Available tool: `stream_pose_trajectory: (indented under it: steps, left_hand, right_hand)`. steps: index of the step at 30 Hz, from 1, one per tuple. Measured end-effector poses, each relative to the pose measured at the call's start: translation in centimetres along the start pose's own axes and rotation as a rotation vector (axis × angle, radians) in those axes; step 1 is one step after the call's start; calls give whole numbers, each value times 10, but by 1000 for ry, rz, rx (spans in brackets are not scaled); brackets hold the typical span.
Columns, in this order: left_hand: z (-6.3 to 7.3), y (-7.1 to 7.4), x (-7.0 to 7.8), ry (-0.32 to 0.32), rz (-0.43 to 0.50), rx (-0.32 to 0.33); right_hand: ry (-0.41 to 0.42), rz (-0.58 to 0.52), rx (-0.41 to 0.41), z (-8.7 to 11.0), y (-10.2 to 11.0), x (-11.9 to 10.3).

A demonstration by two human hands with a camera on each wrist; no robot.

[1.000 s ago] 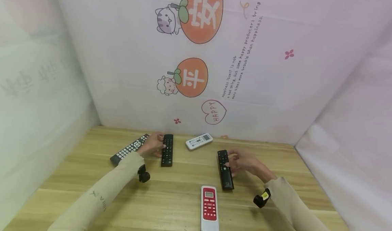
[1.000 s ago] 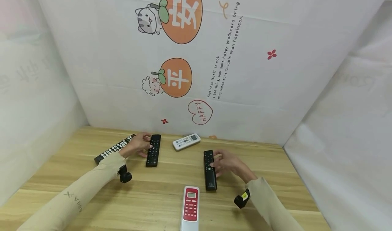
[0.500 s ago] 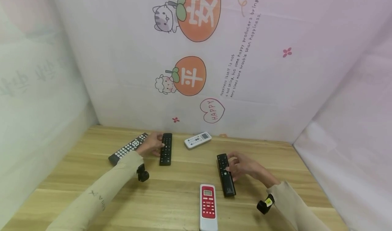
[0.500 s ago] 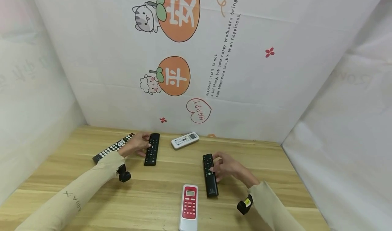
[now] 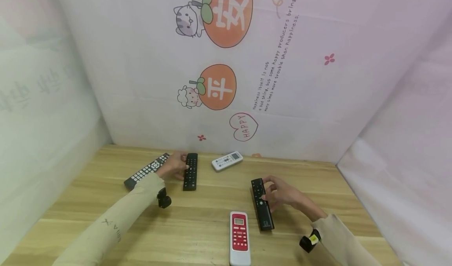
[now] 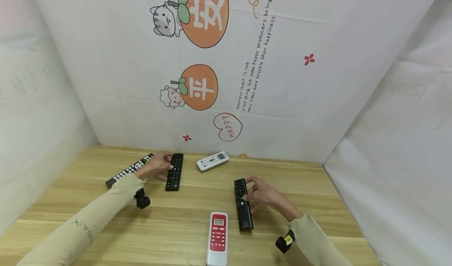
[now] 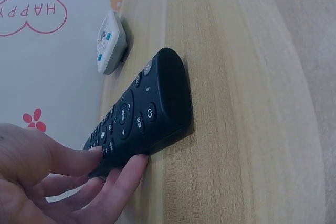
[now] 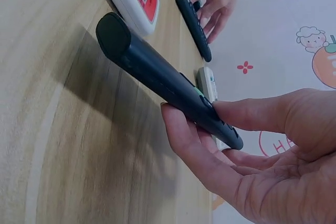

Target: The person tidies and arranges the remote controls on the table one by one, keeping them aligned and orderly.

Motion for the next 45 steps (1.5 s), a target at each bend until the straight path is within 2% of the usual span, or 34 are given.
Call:
stream_pose_trajectory:
  steps: [10, 19, 29, 36, 45]
  left_hand:
    - [2, 0, 0, -11, 11, -12]
    - [0, 0, -1, -13, 9, -22]
    - [2, 0, 1, -9, 9, -32]
    - [1, -1, 0, 10, 31, -23]
    - [1, -2, 1, 32, 28, -18]
  right_hand:
    - [43, -60, -41, 8, -2, -6]
    - [5, -130, -71, 18, -8, -1]
    - [7, -187, -102, 26, -14, 5]
    - [-12, -201, -101, 30, -20, 8]
    - [26, -247, -142, 39, -33, 9]
Point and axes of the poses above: each hand's wrist, its own z-axis away from the middle knuckle, its own y-axis out of the back of the hand, x = y × z, the point moved 3 cm from there along -z, towards the middle knuckle, and after that the axes turned 13 degrees about z, right-handed, at the moved point
